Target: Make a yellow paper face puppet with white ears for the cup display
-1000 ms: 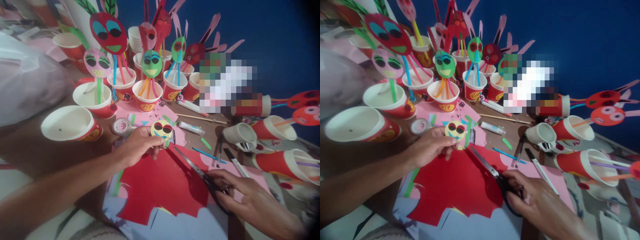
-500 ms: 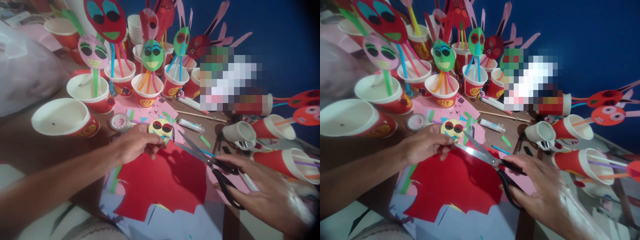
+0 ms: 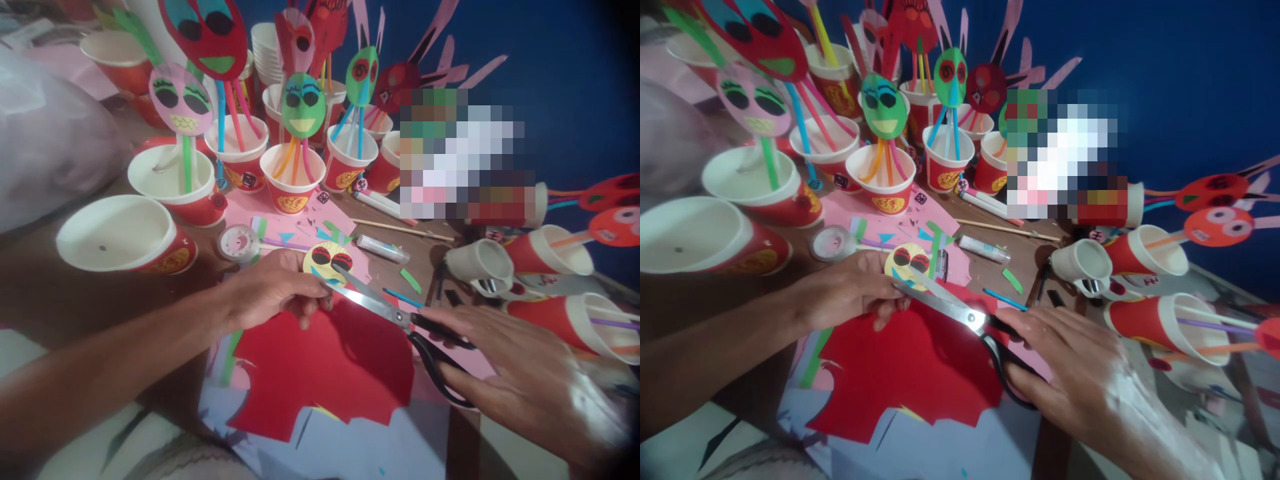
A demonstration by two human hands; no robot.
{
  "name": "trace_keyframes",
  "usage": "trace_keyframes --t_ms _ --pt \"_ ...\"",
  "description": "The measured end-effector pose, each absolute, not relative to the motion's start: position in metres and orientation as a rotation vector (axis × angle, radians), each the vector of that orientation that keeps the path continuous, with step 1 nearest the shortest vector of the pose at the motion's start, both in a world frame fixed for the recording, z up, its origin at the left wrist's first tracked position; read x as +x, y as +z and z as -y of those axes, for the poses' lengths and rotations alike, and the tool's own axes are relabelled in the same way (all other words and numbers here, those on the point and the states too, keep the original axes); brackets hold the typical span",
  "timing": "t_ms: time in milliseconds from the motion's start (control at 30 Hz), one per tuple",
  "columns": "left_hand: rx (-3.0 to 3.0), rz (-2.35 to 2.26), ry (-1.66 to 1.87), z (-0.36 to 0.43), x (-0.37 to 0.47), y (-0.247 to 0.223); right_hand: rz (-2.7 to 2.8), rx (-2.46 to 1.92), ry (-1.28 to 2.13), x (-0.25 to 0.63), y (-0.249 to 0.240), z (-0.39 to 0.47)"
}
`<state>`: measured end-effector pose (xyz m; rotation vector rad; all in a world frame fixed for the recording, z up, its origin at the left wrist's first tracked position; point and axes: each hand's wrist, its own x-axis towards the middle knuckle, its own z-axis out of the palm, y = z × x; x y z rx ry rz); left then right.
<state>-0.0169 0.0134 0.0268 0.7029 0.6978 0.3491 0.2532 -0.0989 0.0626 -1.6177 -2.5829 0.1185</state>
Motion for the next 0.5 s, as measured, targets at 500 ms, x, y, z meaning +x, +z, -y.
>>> trace_keyframes --t_ms 500 --pt "0.846 -0.634 0.328 -0.0149 -0.0190 0.0266 2.622 -1.575 0.129 0.2519 0.0664 0.0994"
